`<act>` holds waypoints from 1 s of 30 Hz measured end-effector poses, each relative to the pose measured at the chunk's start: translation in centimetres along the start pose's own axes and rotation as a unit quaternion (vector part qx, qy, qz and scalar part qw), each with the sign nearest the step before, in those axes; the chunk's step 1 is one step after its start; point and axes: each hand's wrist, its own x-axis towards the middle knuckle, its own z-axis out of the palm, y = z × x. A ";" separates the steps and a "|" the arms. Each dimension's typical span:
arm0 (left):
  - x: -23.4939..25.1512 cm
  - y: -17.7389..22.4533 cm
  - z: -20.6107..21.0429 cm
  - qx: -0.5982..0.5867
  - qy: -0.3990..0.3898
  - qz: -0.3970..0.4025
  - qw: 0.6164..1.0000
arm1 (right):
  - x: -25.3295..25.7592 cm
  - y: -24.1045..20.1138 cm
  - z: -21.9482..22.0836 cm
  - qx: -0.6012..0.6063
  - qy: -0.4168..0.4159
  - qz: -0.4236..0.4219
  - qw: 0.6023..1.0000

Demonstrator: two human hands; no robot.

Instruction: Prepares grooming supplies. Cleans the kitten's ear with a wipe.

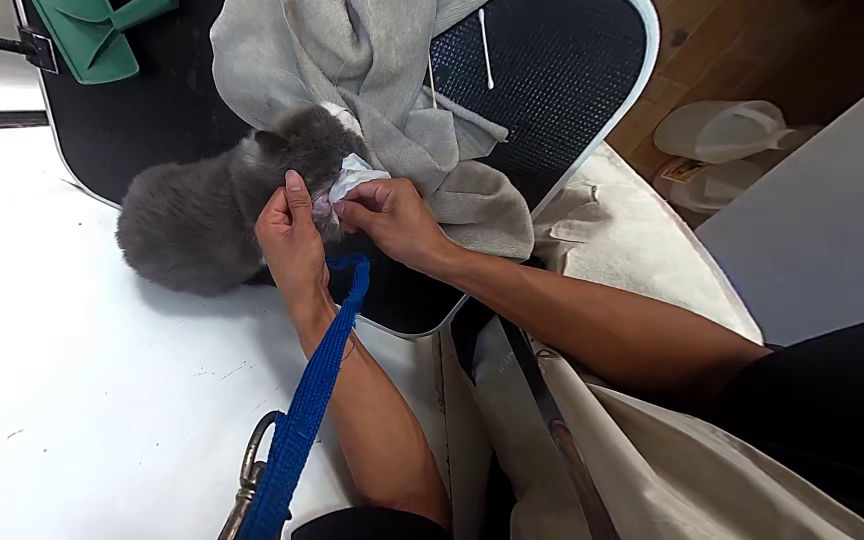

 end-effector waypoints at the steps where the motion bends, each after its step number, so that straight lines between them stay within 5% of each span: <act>1: -0.2 0.2 -0.1 0.021 -0.011 0.000 1.000 | 0.1 -0.4 0.0 0.057 -0.001 0.042 0.997; 9: 0.5 0.2 0.1 0.082 -0.020 0.070 0.994 | -0.4 -3.3 0.0 0.339 0.023 0.245 0.908; 11: 0.6 0.5 0.1 0.086 -0.024 0.070 0.994 | -0.7 -2.3 -0.1 0.270 0.007 0.157 0.950; 13: 0.3 1.0 0.2 0.115 -0.032 0.061 0.991 | -0.6 -0.4 -0.5 0.009 0.020 -0.070 0.997; 15: -0.4 1.3 0.3 0.169 -0.030 0.050 0.984 | -0.2 1.0 -1.0 -0.216 0.042 -0.267 0.938; 17: -0.8 1.4 0.7 0.197 -0.023 0.049 0.979 | 0.0 1.9 -1.1 -0.303 0.044 -0.327 0.894; 20: -0.5 1.0 0.7 0.224 -0.024 0.051 0.973 | -0.1 0.9 -0.7 -0.245 0.037 -0.201 0.948; 23: -0.7 0.9 0.4 0.212 -0.024 0.063 0.975 | 0.1 -0.6 -1.1 -0.008 -0.008 0.010 1.000; 26: -0.9 1.3 0.4 0.207 -0.023 0.062 0.976 | -0.1 -1.2 -0.9 0.230 -0.010 0.124 0.965; 30: -0.8 1.3 0.5 0.167 -0.014 0.075 0.983 | -0.6 -2.0 -0.4 0.355 0.015 0.189 0.915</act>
